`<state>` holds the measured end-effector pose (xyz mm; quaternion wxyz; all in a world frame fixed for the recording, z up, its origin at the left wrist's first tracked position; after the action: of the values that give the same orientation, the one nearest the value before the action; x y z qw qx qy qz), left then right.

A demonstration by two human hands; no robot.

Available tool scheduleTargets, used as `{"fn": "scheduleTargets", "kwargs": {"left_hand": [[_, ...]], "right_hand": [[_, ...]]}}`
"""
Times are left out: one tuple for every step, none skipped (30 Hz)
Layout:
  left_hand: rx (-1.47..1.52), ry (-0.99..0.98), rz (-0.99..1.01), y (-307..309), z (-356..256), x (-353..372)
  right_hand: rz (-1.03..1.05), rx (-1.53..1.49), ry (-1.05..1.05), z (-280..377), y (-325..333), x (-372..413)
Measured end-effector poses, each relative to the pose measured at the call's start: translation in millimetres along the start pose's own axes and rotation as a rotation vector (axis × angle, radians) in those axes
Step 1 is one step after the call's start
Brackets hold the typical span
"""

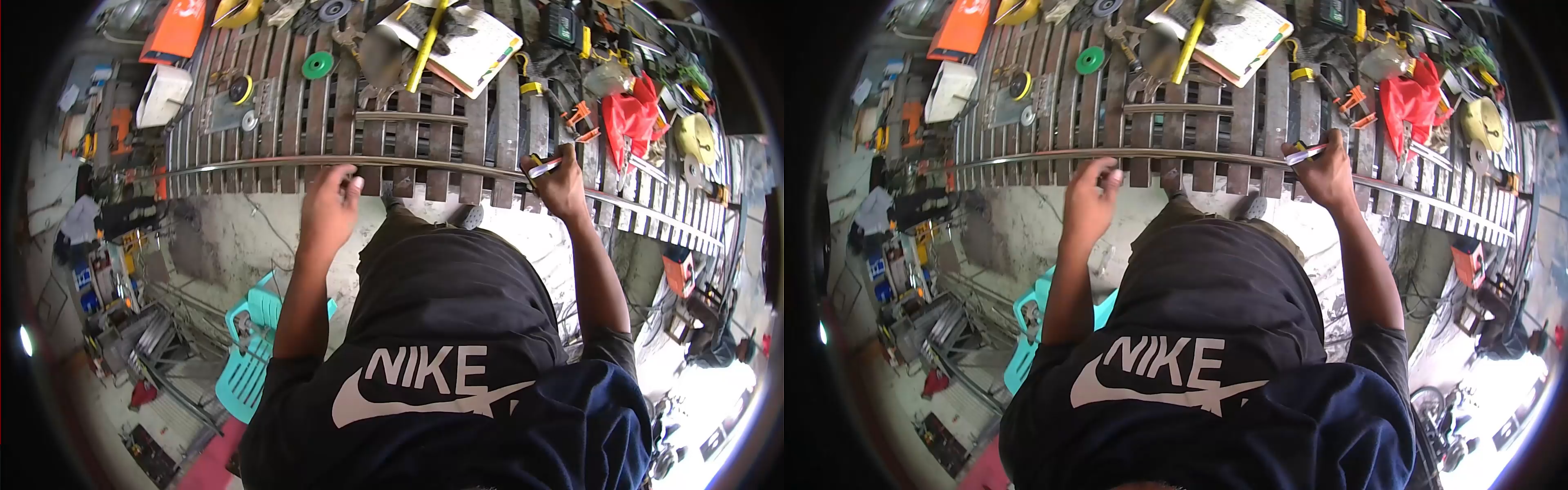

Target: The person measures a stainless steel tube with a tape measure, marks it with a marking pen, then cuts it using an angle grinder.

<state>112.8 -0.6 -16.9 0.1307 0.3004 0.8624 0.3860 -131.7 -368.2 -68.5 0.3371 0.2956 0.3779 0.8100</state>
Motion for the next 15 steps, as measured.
{"fn": "scheduleTargets", "kwargs": {"left_hand": [[-0.05, 0.036, 0.094, -12, 3, 8], [-0.02, 0.048, 0.172, -27, 5, 17], [0.011, 0.058, 0.252, -42, 2, 26], [0.11, 0.036, 0.337, -55, -9, 32], [0.21, 0.012, 0.422, -69, -21, 37], [0.333, 0.05, 0.498, -84, -31, 40], [0.459, 0.087, 0.577, -98, -42, 41], [0.469, 0.187, 0.7, -111, -44, 41], [0.282, 0.073, 0.622, -112, -45, 34], [0.099, -0.043, 0.539, -112, -46, 27], [-0.08, -0.159, 0.454, -110, -46, 20], [-0.127, -0.162, 0.405, -104, -39, 10], [-0.295, -0.156, 0.365, -101, -29, -1], [-0.335, -0.212, 0.268, -93, -21, -2], [-0.367, -0.264, 0.171, -85, -12, 0]], "right_hand": [[0.065, -0.031, -0.028, -4, -5, -3], [0.103, -0.199, -0.095, -12, -14, -2], [0.14, -0.366, -0.167, -22, -30, 2], [0.19, -0.549, -0.115, -7, -39, 9], [0.336, -0.848, -0.263, -2, -53, 26], [0.281, -0.796, -0.07, -1, -66, 29], [0.256, -0.763, -0.016, 2, -76, 37], [0.229, -0.73, 0.037, 6, -85, 46], [0.276, -0.762, -0.088, 24, -86, 59], [0.316, -0.794, -0.215, 43, -86, 73], [0.29, -0.832, -0.25, 39, -100, 80], [0.241, -0.762, -0.261, 35, -100, 86], [0.191, -0.693, -0.276, 32, -99, 92], [0.168, -0.774, -0.328, 26, -102, 100], [0.145, -0.853, -0.38, 16, -103, 111]]}}
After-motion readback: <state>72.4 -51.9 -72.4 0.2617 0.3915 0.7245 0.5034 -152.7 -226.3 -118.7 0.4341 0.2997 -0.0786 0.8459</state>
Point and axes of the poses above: each hand's wrist, its own x-axis away from the middle knuckle, its own y-axis out of the back of the hand, z = x × y, the point moved 8 cm from there along -x, towards the middle knuckle, and after that the axes turned 5 degrees about x, right-handed, at the moved point
